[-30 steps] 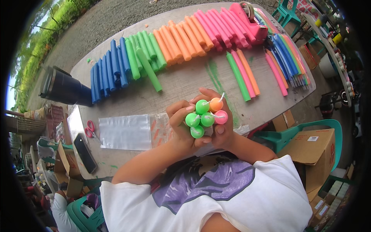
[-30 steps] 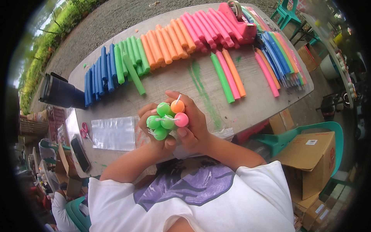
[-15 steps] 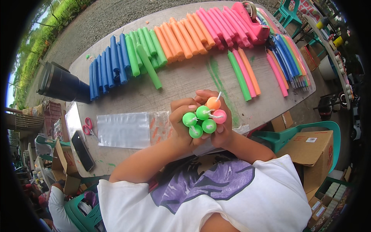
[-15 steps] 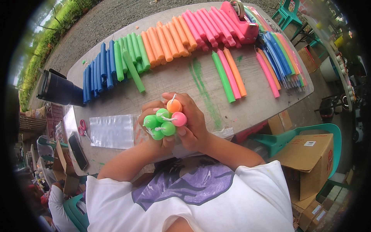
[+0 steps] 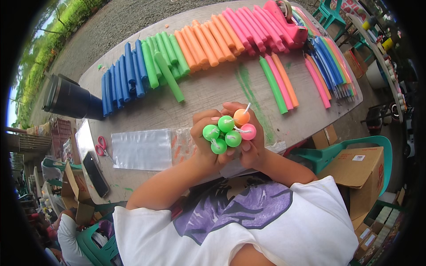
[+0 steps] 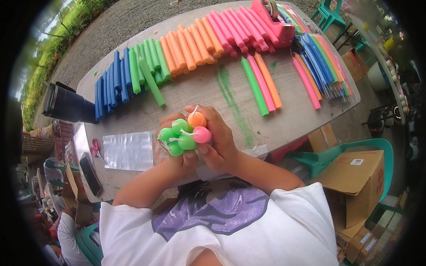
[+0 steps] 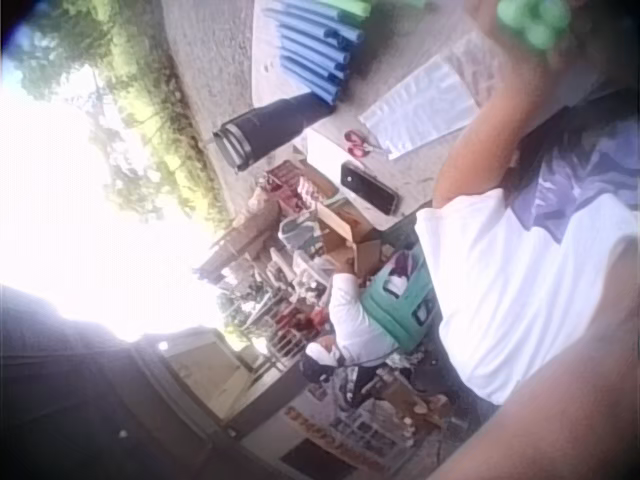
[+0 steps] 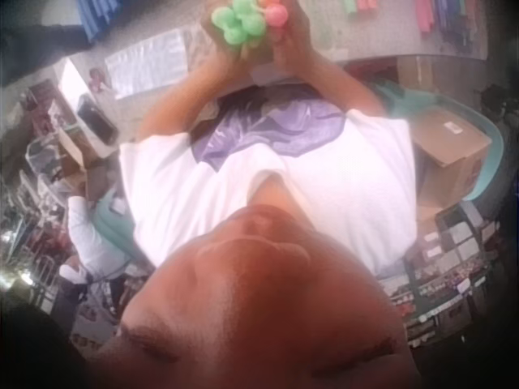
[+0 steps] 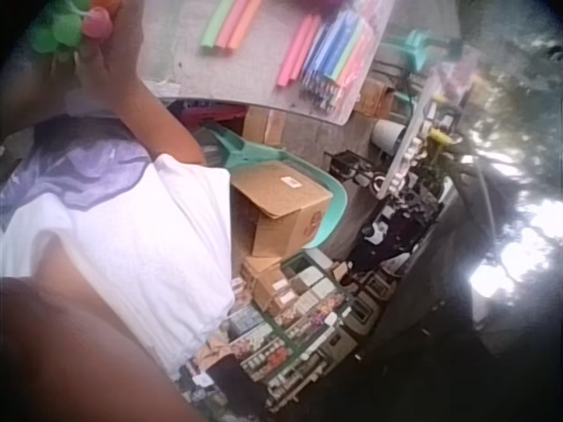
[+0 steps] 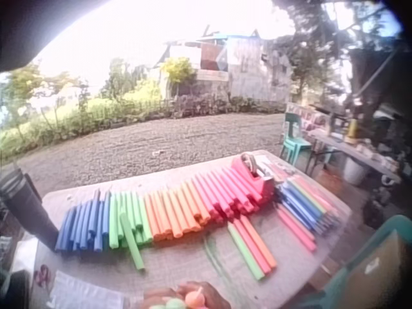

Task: The person gathers small cylindrical candles of various colors from a table and bundles them together by hand. They repeatedly pick up candles, twist them into small bunches, and hold the clusters in their hands. The process continues with different color combinations throughout the clip.

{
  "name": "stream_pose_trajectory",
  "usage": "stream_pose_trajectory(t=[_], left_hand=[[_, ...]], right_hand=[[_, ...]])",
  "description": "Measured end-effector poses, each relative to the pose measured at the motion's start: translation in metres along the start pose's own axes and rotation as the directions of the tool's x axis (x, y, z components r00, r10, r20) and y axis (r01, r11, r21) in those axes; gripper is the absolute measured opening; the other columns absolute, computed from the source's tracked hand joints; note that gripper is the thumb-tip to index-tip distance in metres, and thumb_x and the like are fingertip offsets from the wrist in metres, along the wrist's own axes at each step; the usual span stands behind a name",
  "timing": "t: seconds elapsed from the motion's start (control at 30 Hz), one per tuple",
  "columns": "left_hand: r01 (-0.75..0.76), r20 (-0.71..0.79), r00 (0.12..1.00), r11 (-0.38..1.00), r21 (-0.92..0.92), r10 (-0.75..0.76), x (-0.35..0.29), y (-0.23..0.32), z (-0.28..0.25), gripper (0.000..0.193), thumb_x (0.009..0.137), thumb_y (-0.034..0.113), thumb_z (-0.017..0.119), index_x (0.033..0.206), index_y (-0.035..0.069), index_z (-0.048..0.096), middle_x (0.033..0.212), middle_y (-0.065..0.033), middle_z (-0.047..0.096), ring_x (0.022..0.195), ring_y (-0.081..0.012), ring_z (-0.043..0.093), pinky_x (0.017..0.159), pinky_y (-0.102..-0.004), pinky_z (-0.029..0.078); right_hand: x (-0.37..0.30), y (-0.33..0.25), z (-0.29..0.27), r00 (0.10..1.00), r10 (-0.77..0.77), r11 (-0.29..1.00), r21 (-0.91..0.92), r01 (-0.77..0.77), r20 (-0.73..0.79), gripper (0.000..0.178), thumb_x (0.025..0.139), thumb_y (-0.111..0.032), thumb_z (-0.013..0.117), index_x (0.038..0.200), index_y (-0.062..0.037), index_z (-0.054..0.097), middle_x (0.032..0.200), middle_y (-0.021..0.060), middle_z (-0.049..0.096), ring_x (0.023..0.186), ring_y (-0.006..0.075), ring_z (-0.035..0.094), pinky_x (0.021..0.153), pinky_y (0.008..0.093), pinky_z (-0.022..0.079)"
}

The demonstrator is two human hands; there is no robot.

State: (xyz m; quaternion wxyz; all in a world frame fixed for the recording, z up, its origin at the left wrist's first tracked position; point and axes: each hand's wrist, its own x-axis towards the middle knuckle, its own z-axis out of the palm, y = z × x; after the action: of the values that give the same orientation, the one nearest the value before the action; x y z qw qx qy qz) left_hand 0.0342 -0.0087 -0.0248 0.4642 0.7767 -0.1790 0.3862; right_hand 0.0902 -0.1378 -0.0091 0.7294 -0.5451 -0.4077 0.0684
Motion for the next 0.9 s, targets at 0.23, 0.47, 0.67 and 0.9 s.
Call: stream_pose_trajectory(t=[0.23, 0.47, 0.67, 0.9], left_hand=[[-0.001, 0.002, 1.000, 1.000, -0.002, 0.001, -0.001, -0.001, 0.000, 0.059, 0.090, 0.041, 0.061, 0.126, 0.005, 0.031, 0.111, -0.0172, 0.045, 0.097, -0.0233, 0.050, 0.079, -0.0351, 0.045], [-0.031, -0.001, 1.000, 0.999, 0.043, 0.031, -0.005, -0.006, 0.001, 0.060, 0.090, 0.042, 0.059, 0.126, 0.004, 0.030, 0.110, -0.0186, 0.047, 0.099, -0.0249, 0.050, 0.080, -0.0354, 0.045], [-0.001, -0.029, 1.000, 0.987, -0.160, -0.004, 0.000, -0.005, 0.007, 0.060, 0.088, 0.031, 0.066, 0.127, 0.004, 0.029, 0.110, -0.0182, 0.050, 0.092, -0.0230, 0.055, 0.077, -0.0357, 0.046], [0.136, -0.050, 0.989, 0.985, -0.102, -0.142, 0.004, 0.008, 0.003, 0.066, 0.084, 0.016, 0.072, 0.130, 0.004, 0.026, 0.100, -0.0130, 0.053, 0.084, -0.0185, 0.057, 0.074, -0.0330, 0.047]], right_hand=[[0.002, -0.002, -0.001, 1.000, -0.024, 0.999, -0.030, 0.024, -0.003, 0.062, 0.092, -0.045, 0.050, 0.128, 0.0054, 0.043, 0.116, 0.0194, 0.055, 0.096, 0.0287, 0.058, 0.084, 0.0373, 0.046], [0.004, -0.006, -0.001, 1.000, -0.029, 0.998, -0.051, 0.029, -0.001, 0.060, 0.092, -0.043, 0.051, 0.128, 0.0052, 0.044, 0.114, 0.0185, 0.055, 0.095, 0.0290, 0.057, 0.084, 0.0370, 0.045], [0.007, 0.001, -0.006, 0.957, -0.290, 0.891, -0.371, 0.263, -0.017, 0.055, 0.086, -0.039, 0.060, 0.122, 0.0003, 0.048, 0.112, 0.0157, 0.051, 0.098, 0.0275, 0.053, 0.083, 0.0368, 0.044], [0.003, 0.001, -0.010, 0.962, -0.269, 0.943, -0.218, 0.252, -0.047, 0.045, 0.083, -0.030, 0.074, 0.111, -0.0036, 0.050, 0.102, 0.0079, 0.056, 0.089, 0.0196, 0.055, 0.076, 0.0331, 0.045]])
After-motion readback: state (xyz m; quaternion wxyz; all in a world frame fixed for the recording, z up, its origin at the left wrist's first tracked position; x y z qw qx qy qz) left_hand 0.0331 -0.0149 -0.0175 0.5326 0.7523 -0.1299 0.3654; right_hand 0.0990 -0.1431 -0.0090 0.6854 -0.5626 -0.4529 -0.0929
